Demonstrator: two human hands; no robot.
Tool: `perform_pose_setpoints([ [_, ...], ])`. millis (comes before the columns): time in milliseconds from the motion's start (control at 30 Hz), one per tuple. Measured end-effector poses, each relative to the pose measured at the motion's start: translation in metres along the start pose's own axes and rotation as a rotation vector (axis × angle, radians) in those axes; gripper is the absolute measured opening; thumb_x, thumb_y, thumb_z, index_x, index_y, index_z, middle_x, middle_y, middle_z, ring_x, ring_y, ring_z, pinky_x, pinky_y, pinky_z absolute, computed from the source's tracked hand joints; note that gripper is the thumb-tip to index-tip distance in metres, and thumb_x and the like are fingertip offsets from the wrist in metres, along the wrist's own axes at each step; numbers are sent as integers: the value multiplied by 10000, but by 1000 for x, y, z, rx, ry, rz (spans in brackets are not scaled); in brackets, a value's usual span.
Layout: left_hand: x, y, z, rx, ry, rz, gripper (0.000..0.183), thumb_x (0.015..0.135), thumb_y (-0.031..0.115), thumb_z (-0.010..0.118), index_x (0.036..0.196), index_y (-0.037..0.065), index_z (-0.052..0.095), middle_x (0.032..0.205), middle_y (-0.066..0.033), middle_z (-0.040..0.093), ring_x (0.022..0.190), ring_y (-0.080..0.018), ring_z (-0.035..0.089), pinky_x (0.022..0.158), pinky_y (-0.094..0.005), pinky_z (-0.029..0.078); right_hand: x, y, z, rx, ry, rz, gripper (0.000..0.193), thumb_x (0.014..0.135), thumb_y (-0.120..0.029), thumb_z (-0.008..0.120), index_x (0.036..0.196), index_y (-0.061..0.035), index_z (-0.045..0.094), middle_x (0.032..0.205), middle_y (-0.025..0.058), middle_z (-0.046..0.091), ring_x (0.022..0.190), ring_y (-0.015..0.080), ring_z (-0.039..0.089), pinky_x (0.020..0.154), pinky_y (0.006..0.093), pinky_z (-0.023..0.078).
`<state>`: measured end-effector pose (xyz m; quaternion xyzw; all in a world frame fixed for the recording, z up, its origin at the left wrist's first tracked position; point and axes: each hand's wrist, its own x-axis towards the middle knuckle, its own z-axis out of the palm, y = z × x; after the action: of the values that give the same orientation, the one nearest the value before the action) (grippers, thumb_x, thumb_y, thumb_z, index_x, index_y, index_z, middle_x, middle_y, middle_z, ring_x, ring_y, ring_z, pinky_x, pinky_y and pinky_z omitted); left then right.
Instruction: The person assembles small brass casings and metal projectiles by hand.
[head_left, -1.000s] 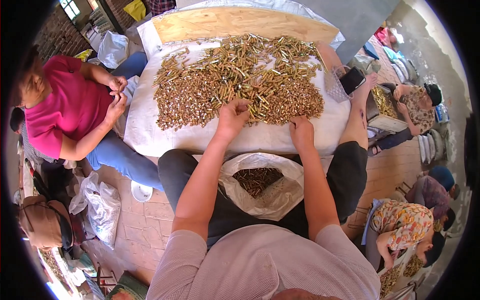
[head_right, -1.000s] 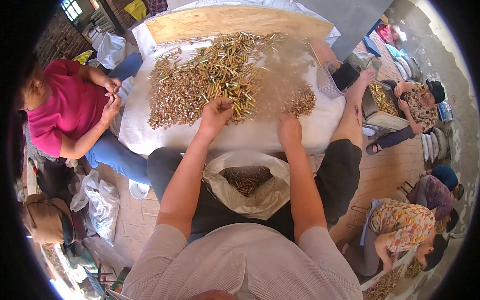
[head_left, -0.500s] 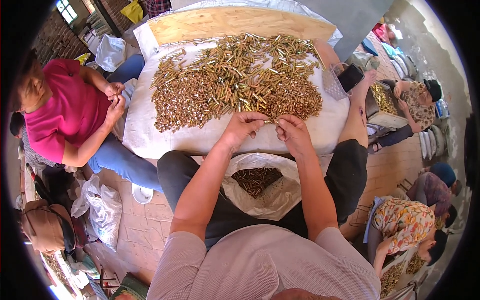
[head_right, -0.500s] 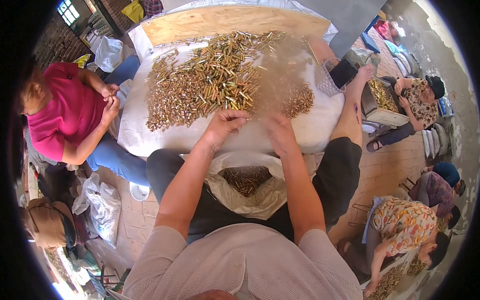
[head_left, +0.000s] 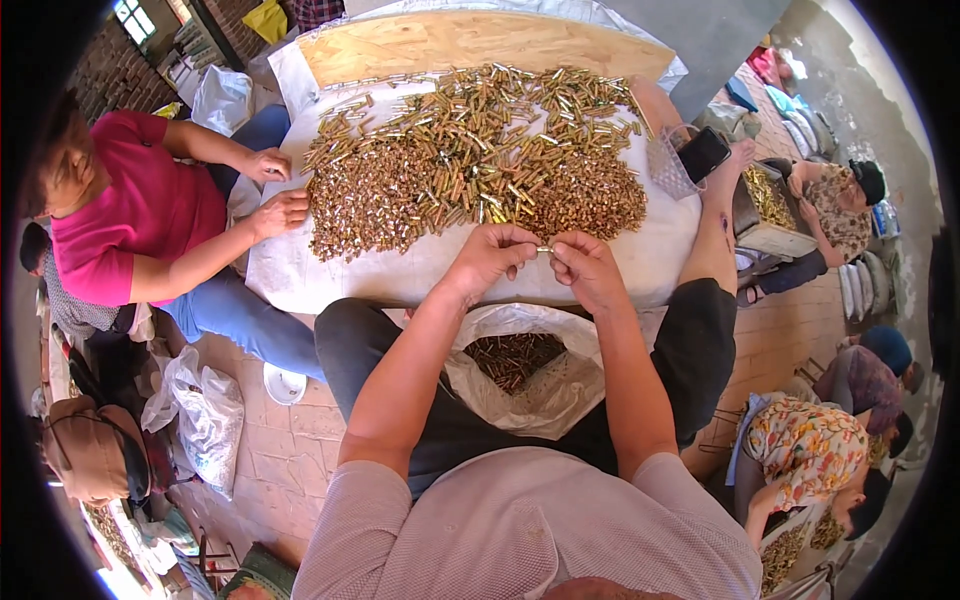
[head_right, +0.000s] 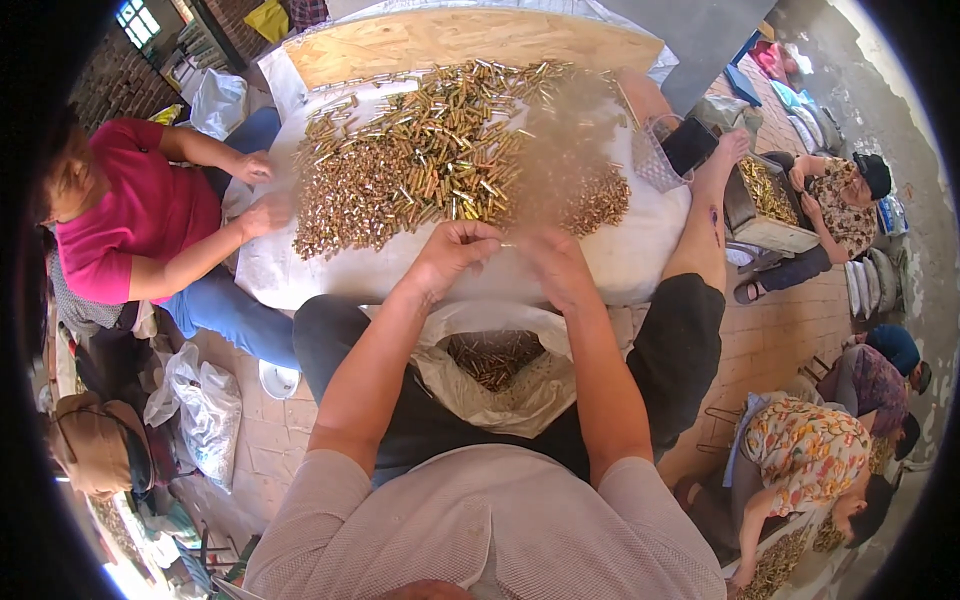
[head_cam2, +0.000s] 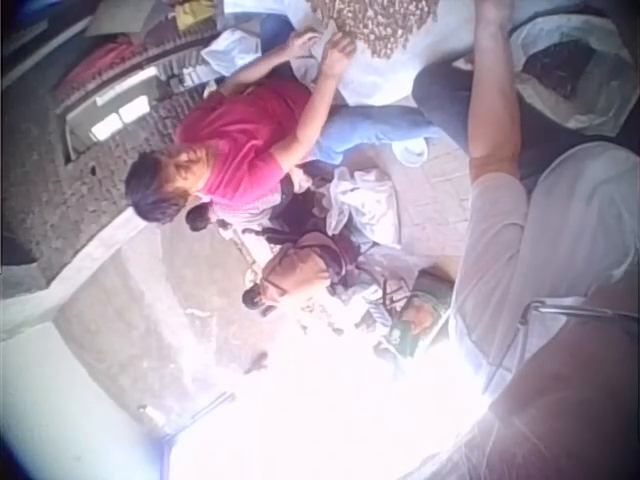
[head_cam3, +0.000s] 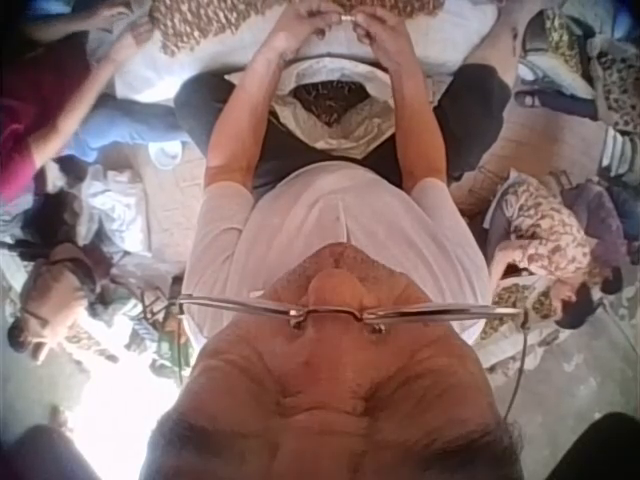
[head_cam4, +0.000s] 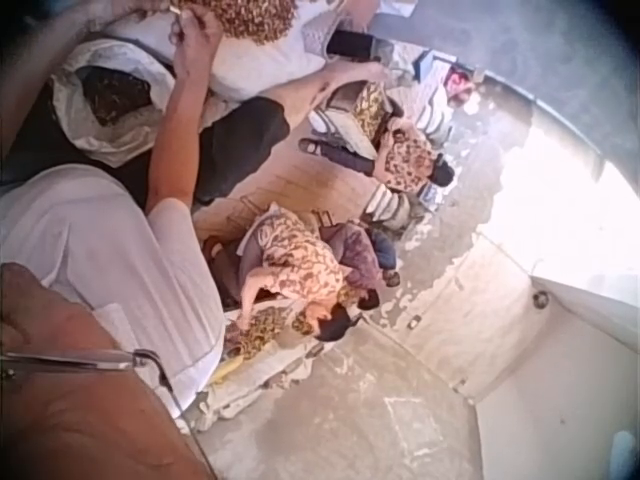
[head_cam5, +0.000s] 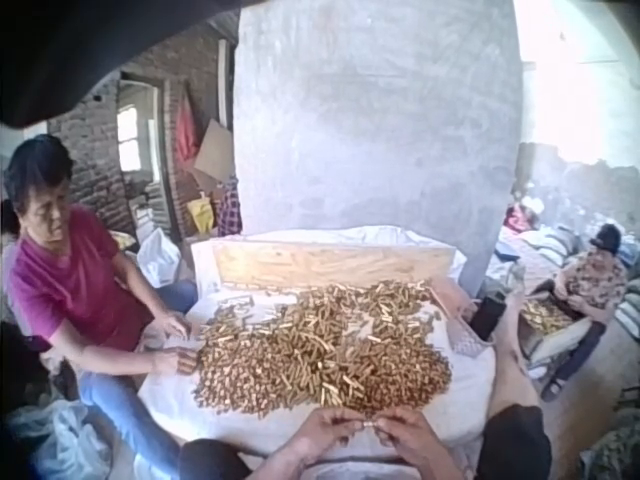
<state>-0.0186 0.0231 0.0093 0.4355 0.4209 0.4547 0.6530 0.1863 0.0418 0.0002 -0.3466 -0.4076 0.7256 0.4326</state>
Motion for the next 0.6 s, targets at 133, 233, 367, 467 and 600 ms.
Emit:
perform_pose_setpoints([
  [133,1,-1,-3,26,-41,7,143,879,82,702,996,1,703,789,-9,650,637,-69,543,540,-228,456,1,-3,-5,-43,-86,8,106,917,-120,678,979,-35,661,712,0,579,600,83,501,523,213,381],
  [233,1,-1,-3,40,-51,9,129,878,86,705,981,7,707,781,-6,649,629,-69,541,537,-229,455,3,-1,-10,-78,-112,-14,119,913,-132,687,989,-43,663,715,8,584,587,90,501,511,219,377],
  [367,0,-2,4,-20,-46,-1,116,878,90,708,961,9,709,771,-4,651,624,-71,541,533,-233,453,2,3,-11,-76,-160,-28,143,901,-166,709,991,-61,672,714,17,597,584,99,515,494,224,380],
  [467,2,-12,5,-141,-60,-19,105,877,91,712,943,10,707,759,-4,652,617,-73,541,529,-236,451,-2,8,-4,77,-86,-1,159,892,-187,722,989,-69,678,713,24,607,590,109,537,482,228,388],
  [600,3,-12,10,-113,-18,-32,98,877,82,710,940,6,703,749,-3,646,605,-73,535,524,-237,445,-1,9,-12,89,-90,-5,133,892,-134,697,998,-54,691,745,19,628,596,104,536,502,235,402],
])
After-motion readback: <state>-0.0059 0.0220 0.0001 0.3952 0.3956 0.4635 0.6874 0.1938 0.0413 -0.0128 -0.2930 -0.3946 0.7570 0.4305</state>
